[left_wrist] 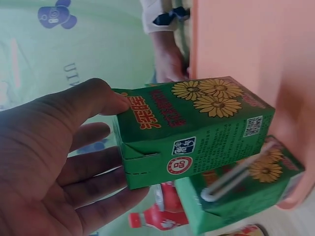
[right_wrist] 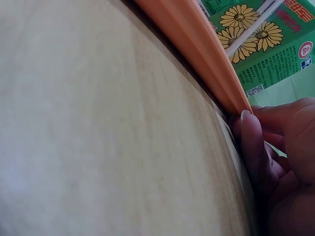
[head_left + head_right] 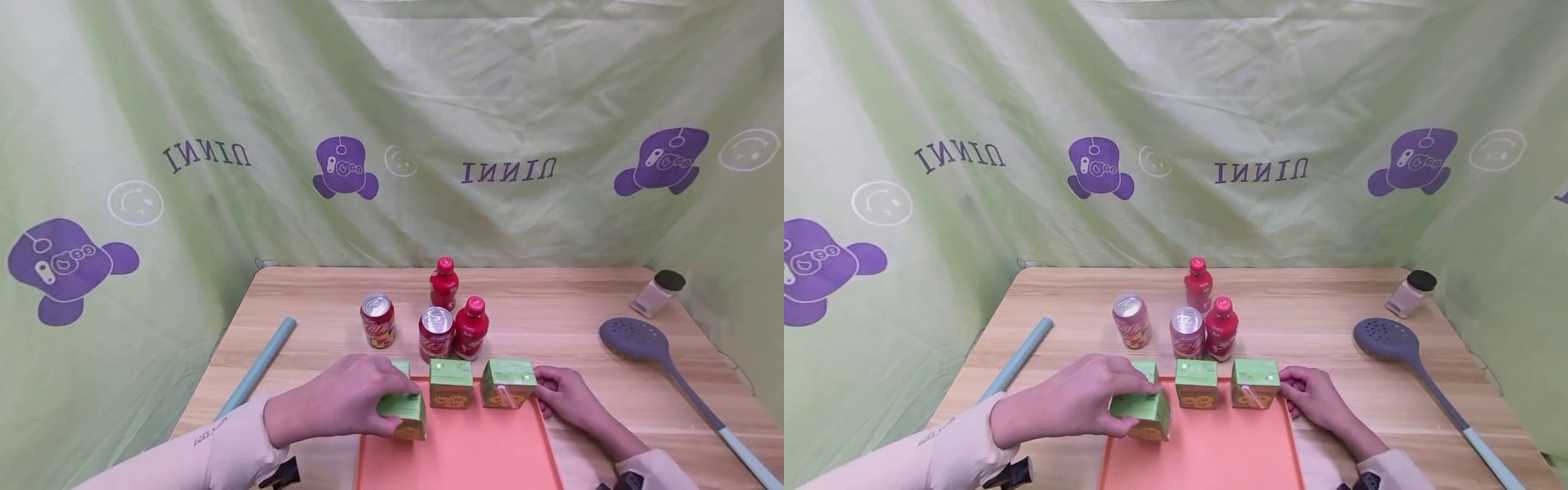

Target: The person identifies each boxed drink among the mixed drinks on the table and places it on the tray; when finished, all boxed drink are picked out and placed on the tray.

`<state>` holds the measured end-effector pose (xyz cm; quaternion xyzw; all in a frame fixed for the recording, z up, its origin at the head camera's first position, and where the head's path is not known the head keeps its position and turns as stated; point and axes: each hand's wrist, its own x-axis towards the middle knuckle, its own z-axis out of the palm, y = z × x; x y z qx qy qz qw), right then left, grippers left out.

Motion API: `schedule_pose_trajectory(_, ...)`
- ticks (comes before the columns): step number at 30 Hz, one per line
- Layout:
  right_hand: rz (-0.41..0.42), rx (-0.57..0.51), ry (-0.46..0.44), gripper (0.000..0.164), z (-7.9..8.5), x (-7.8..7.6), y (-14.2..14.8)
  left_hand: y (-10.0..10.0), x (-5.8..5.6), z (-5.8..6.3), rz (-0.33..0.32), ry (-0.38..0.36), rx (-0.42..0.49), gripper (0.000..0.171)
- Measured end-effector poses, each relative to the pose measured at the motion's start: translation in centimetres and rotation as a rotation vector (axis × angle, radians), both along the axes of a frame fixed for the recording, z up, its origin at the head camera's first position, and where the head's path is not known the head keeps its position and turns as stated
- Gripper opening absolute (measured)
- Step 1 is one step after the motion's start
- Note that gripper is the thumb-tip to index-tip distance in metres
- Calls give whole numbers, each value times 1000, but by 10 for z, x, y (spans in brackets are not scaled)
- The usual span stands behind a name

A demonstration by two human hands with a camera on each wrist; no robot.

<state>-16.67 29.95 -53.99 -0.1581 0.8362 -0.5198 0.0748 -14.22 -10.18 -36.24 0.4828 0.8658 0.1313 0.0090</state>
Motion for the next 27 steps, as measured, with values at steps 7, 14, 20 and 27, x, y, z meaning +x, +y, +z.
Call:
schedule_pose_trajectory(7,-17,12,-24,15,0,1,-1,-5,-4,-13,-6,24,13,33)
schedule_pose_trajectory(14,-31,23,-17,14,1,0,-1,-10,-6,-22,12,17,23,36)
schedule_pose_trajectory(20,-26,15,2,13,-1,0,0,-12,-6,-29,16,24,-10,34)
schedule_pose_trajectory(27,-25,15,6,13,-1,1,-1,-17,-5,-36,18,17,-15,34)
